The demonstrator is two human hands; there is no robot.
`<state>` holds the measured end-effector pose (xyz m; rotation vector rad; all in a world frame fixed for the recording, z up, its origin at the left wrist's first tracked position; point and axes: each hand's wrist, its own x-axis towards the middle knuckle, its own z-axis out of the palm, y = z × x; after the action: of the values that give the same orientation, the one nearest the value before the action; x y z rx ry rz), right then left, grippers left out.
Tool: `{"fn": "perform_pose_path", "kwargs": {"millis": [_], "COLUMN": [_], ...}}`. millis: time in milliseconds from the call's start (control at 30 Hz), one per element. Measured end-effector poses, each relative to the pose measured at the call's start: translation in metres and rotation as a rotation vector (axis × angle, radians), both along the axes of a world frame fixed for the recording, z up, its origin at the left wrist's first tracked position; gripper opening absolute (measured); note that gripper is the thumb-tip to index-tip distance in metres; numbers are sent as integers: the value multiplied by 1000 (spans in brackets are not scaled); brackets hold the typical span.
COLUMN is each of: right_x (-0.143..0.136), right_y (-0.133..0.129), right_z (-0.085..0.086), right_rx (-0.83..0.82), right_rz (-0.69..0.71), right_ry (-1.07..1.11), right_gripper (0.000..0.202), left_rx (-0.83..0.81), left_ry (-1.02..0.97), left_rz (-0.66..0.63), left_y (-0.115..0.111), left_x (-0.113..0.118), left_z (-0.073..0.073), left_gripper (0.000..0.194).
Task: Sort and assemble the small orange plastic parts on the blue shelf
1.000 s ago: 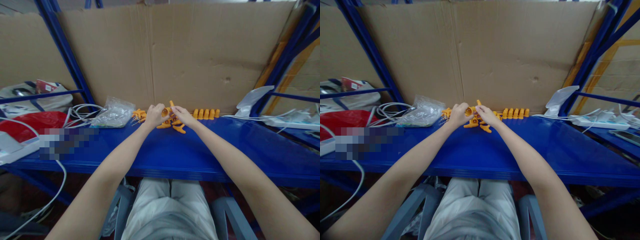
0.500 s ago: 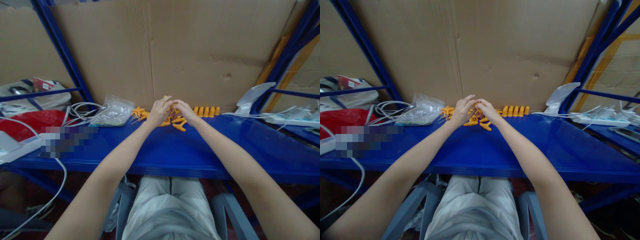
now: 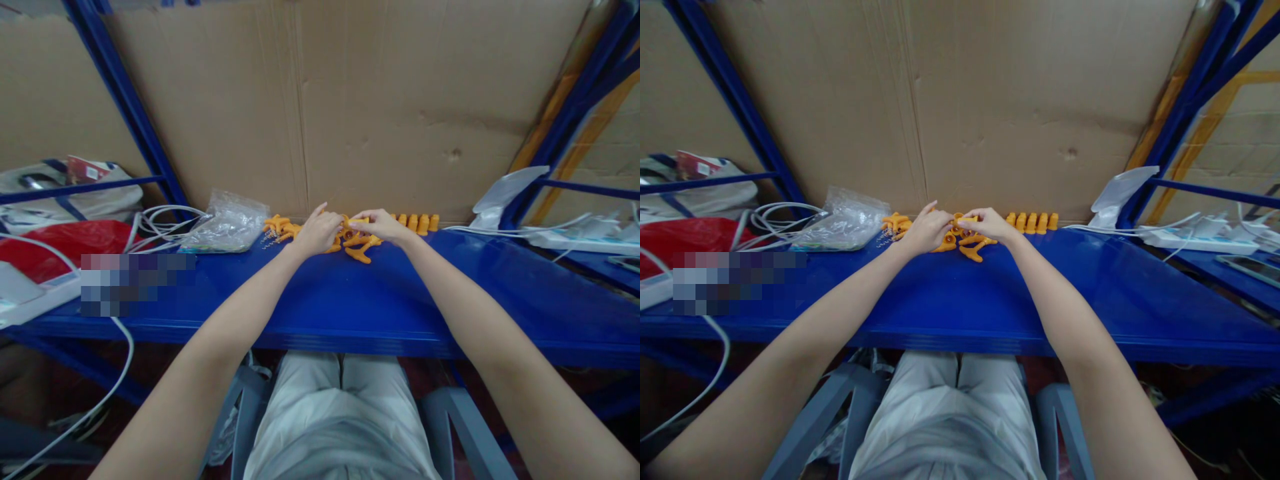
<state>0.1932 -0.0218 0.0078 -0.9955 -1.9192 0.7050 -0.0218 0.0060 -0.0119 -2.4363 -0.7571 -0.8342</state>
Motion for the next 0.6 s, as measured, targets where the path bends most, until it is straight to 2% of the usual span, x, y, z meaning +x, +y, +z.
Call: {"fn": "perform_pose_path", "kwargs": {"millis": [133,300,433,600], "right_x": [6,0,-8,-10], "right_y": [3,-2,-7,-7], "right_z": [-2,1,4,2], "right_rx": [129,246,380,568], "right_rz": [-59,-195,-297,-332], "right_ry": [-247,-538,-707,-857], "right_gripper": [37,29,29,25], "left_rx": [10,-49,-136,-330], "left_ry": [80,109,49,-115], "left_rz": [-28,-41,-26,-47], "left_y": [-4,-3,-2,0], "left_x": [1,2,1,3], "left_z": [1,1,0,2], "left_gripper": [26,26,24,20]}}
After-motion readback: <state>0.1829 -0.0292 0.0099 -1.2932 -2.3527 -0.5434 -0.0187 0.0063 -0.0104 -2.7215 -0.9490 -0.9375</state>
